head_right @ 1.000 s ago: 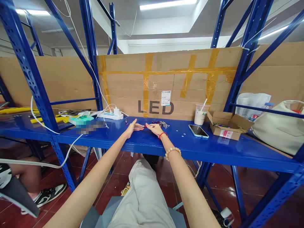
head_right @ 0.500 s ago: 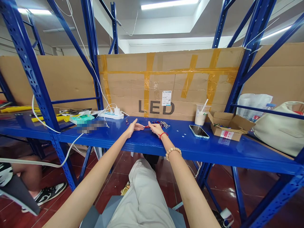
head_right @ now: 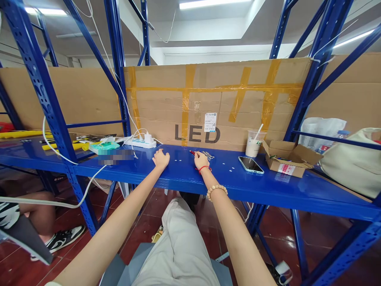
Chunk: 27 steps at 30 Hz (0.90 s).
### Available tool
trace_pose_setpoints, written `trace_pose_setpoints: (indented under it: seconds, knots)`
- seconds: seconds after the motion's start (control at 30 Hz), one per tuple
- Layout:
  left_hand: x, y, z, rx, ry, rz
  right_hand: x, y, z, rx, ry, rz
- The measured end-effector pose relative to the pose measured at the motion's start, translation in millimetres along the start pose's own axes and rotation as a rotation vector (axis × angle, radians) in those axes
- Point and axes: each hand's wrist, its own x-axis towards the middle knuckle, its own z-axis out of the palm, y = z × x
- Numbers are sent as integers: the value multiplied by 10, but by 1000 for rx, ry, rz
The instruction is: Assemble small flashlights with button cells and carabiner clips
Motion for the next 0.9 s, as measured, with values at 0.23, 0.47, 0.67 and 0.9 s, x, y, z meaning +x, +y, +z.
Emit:
trace_pose_setpoints:
  seconds: [0.23, 0.47, 0.67, 0.9]
  knots:
    - [7, -6, 159, 285, -87, 19, -40, -30, -9, -206, 36, 43]
    - [72, -16, 202, 421, -132, 52, 13, 45, 22, -309, -4, 36]
    - [150, -41, 165, 465, -146, 96, 50, 78, 47, -369, -27, 28]
    - [147, -15, 110, 448, -202, 155, 66, 109, 74, -381, 16, 58]
